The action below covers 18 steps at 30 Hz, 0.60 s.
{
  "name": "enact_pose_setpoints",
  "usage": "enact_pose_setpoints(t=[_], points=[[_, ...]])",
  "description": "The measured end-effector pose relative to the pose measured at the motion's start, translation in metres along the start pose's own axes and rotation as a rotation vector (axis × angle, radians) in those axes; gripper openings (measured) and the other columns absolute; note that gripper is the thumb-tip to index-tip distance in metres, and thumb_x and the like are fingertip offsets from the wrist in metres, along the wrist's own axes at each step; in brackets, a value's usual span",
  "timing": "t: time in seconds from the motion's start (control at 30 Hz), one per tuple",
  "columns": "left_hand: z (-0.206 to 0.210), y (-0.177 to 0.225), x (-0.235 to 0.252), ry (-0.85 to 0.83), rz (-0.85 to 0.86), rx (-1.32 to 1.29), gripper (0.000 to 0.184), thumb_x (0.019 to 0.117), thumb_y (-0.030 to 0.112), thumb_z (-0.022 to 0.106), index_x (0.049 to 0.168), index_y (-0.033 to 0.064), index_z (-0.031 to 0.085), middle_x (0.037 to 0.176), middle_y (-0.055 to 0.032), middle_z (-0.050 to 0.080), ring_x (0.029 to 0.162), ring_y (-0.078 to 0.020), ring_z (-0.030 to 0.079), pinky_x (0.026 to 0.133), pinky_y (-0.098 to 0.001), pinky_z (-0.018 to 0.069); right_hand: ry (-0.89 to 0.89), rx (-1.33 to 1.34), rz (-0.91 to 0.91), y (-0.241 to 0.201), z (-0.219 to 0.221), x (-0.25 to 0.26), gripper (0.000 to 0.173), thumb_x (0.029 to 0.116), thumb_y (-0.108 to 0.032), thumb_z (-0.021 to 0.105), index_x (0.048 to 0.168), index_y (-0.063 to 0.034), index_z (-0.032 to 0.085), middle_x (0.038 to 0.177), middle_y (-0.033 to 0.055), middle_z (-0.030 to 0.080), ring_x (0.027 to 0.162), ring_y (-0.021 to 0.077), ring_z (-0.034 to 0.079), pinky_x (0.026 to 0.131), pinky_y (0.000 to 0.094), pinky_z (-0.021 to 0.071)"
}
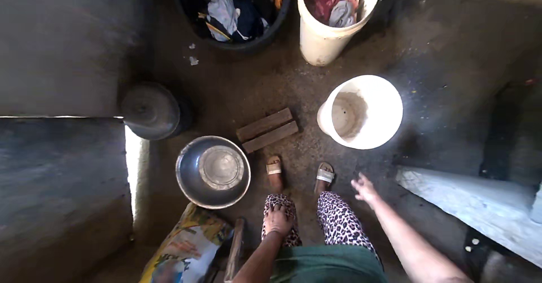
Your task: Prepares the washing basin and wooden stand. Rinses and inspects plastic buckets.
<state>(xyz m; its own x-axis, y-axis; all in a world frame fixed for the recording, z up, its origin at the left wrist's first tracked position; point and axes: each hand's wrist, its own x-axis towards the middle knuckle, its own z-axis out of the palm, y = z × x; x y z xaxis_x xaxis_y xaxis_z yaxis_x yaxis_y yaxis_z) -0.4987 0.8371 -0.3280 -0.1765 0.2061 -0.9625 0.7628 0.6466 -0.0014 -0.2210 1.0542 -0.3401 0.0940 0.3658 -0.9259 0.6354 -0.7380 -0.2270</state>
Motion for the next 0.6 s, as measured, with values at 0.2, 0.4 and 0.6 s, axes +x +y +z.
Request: enact_pose_setpoints(t=[0.2, 0.4, 0.6], points=[[0.007, -0.021, -0.042, -0.081, -0.029, -0.24, 0.1, 0.0874, 0.059, 0.071, 0.166, 0.0312, 0.017, 0.172, -0.0195, 0.004, 0.153, -0.0508, 0.02, 0.116, -0.0662, 0.0344, -0.135, -0.437, -0.013, 0.046, -0.017, -0.079, 0.066, 0.1049, -0.028, 0.061, 0.16, -0.0041, 0.033, 0.159, 0.0257, 0.041, 0.147, 0.0391, 0.041, 0.121, 0.054, 0.0339], [-0.037, -0.044, -0.123, -0.187, 0.121, -0.389, 0.072, 0.1009, 0.055, 0.055, 0.164, 0.0308, 0.029, 0.17, -0.0268, -0.001, 0.152, -0.0567, 0.014, 0.119, -0.0699, 0.0251, 0.087, 0.214, 0.082, 0.013, -0.04, -0.081, 0.052, 0.1102, -0.031, 0.05, 0.152, -0.0005, 0.042, 0.15, 0.0312, 0.045, 0.126, 0.0446, 0.057, 0.099, 0.0564, 0.0511], [-0.073, -0.074, -0.182, -0.236, 0.497, -0.389, 0.05, 0.1071, 0.031, 0.051, 0.155, 0.0181, 0.048, 0.168, -0.0074, 0.03, 0.158, -0.0413, 0.009, 0.124, -0.0664, 0.0003, 0.128, 0.79, 0.054, -0.046, -0.034, -0.11, 0.071, 0.1106, -0.049, 0.037, 0.158, 0.0003, 0.021, 0.153, 0.0319, 0.038, 0.121, 0.0386, 0.061, 0.096, 0.0451, 0.0551]])
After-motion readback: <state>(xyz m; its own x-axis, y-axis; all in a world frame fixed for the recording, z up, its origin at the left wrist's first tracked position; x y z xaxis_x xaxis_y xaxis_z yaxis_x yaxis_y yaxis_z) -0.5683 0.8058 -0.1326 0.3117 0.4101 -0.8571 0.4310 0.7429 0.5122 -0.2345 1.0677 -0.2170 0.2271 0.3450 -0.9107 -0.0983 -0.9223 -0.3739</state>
